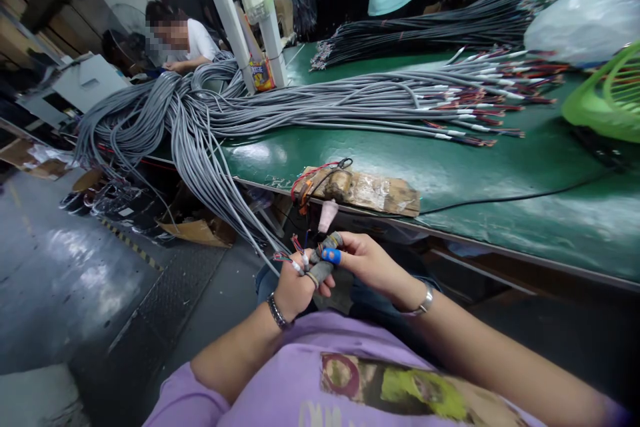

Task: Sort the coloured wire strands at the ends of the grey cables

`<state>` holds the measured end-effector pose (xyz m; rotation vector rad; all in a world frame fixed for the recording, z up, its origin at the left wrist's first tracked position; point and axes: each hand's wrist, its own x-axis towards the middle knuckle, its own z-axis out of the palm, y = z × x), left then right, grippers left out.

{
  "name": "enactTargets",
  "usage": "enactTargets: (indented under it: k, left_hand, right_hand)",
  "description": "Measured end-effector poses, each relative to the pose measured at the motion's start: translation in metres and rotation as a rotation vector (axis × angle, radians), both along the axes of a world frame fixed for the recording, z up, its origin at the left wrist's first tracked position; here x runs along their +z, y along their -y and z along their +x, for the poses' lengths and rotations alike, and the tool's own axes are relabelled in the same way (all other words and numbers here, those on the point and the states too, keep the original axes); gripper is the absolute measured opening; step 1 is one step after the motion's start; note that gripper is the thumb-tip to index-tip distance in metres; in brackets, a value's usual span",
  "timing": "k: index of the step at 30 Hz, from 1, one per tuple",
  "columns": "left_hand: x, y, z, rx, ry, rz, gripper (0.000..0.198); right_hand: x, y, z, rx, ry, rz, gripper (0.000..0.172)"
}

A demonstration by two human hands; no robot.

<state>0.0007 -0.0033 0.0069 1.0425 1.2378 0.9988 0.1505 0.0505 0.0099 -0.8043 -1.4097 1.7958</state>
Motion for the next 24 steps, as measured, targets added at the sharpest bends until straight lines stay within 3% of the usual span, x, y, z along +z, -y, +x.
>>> enactTargets:
  k: [4, 9, 13, 20, 24]
  left_hand:
    - [-0.002, -0.001, -0.002, 0.020, 0.041, 0.001, 0.032]
    - [-0.006, -0.001, -0.001, 0.130, 0.082, 0.047, 0.032]
    - [-0.005, -0.002, 0.000, 0.171, 0.128, 0.051, 0.030]
    - [0.011, -0.009, 0.004, 0.200, 0.202, 0.012, 0.030]
    - [0.017, -0.013, 0.008, 0.190, 0.205, 0.005, 0.031]
  right_hand:
    - [-0.002, -0.001, -0.001, -0.074, 0.021, 0.048, 0.030]
    - [-0.004, 0.004, -0.005, -0.179, -0.029, -0.021, 0.029]
    - [-0.008, 0.004, -0.005, -0.176, -0.069, -0.067, 0.029]
    - [-0.011, -0.023, -0.008, -0.212, -0.316, -0.435, 0.040]
    - [-0.003, -0.035, -0.014, -0.138, -0.381, -0.456, 0.040]
